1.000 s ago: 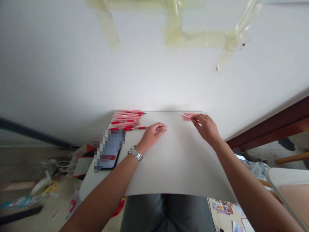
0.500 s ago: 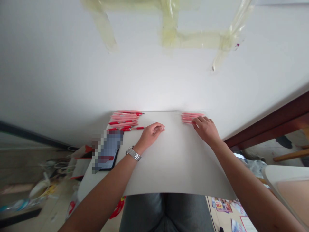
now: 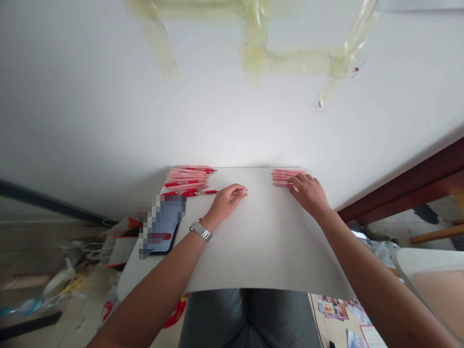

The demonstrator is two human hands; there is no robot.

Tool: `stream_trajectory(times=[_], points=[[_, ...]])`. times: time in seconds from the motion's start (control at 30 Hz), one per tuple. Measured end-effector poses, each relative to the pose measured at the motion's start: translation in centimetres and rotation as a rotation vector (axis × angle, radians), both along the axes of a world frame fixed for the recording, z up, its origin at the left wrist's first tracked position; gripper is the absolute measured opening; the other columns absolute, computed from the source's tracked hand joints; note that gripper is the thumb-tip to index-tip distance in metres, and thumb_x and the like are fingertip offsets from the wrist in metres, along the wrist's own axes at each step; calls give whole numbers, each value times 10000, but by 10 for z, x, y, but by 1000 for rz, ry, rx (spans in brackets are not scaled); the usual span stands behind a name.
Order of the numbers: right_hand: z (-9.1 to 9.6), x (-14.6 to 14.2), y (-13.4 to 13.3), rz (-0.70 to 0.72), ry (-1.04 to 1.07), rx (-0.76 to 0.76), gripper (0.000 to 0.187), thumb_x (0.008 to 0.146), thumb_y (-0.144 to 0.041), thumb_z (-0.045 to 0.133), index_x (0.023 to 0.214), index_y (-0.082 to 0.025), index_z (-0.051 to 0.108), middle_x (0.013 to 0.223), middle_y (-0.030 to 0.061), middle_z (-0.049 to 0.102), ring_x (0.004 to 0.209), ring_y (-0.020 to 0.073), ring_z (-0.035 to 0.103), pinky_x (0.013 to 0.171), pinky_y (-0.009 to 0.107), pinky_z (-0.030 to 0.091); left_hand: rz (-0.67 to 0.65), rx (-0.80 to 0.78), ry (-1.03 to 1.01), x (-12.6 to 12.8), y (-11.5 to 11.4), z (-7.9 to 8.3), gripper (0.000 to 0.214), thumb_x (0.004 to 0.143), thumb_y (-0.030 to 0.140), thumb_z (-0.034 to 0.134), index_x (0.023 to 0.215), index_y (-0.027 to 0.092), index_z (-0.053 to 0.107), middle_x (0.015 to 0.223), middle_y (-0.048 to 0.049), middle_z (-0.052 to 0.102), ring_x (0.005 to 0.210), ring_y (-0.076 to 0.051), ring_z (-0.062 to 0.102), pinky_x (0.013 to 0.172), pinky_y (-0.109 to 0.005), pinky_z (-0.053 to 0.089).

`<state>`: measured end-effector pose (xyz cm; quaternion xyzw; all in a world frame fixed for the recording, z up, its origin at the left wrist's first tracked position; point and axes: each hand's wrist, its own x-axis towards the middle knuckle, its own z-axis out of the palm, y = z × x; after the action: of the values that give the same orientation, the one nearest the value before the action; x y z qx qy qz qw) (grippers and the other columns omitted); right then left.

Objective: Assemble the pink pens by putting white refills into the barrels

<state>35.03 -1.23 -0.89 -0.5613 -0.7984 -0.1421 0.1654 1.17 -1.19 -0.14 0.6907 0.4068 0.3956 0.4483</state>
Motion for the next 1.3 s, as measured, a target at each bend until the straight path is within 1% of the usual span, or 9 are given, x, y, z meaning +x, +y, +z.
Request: stream_trajectory(times=[0.13,0.33,0.63,0.83,1.07,1.3], points=[[1,1,1,17,-1,-11,223,1017,-292,566,1149,-219,729,1158,120,741,1059,308,659,856,408,477,1,0,-5,0,-1,1,306,995,480,618,1032,191,709,1107,-95,797,1042,-223,775,938,-326,602],[2,-1,4,20,-5,-22,221,1029,-283,547,1093,-204,743,1094,116,746,1007,288,660,864,389,479,7,13,-7,1,1,0,294,992,469,625,1016,188,709,1093,-95,800,1024,-223,781,924,-326,610],[7,-1,7,19,-7,-24,198,1003,-281,583,1097,-213,743,1108,106,735,1003,290,645,854,387,477,9,48,-6,2,2,-3,267,1002,451,609,1012,202,705,1067,-78,801,1003,-219,787,910,-327,623],[8,-1,6,29,0,-48,206,984,-274,601,1118,-215,746,1125,120,732,1013,301,650,848,404,487,5,48,-3,2,2,-2,260,1006,438,605,1016,198,703,1064,-80,799,1014,-219,785,919,-326,620],[10,-5,4,32,30,-51,203,971,-253,618,1117,-213,753,1123,129,734,1030,312,660,864,419,504,4,57,3,2,1,-2,262,1008,441,603,1014,198,701,1060,-80,800,1007,-215,786,902,-312,619],[15,-15,1,26,61,-28,184,979,-271,615,1109,-224,737,1119,108,740,1034,310,662,865,413,511,-2,56,-2,1,1,-2,265,1011,439,599,1018,195,699,1054,-81,798,1009,-211,785,908,-310,616]])
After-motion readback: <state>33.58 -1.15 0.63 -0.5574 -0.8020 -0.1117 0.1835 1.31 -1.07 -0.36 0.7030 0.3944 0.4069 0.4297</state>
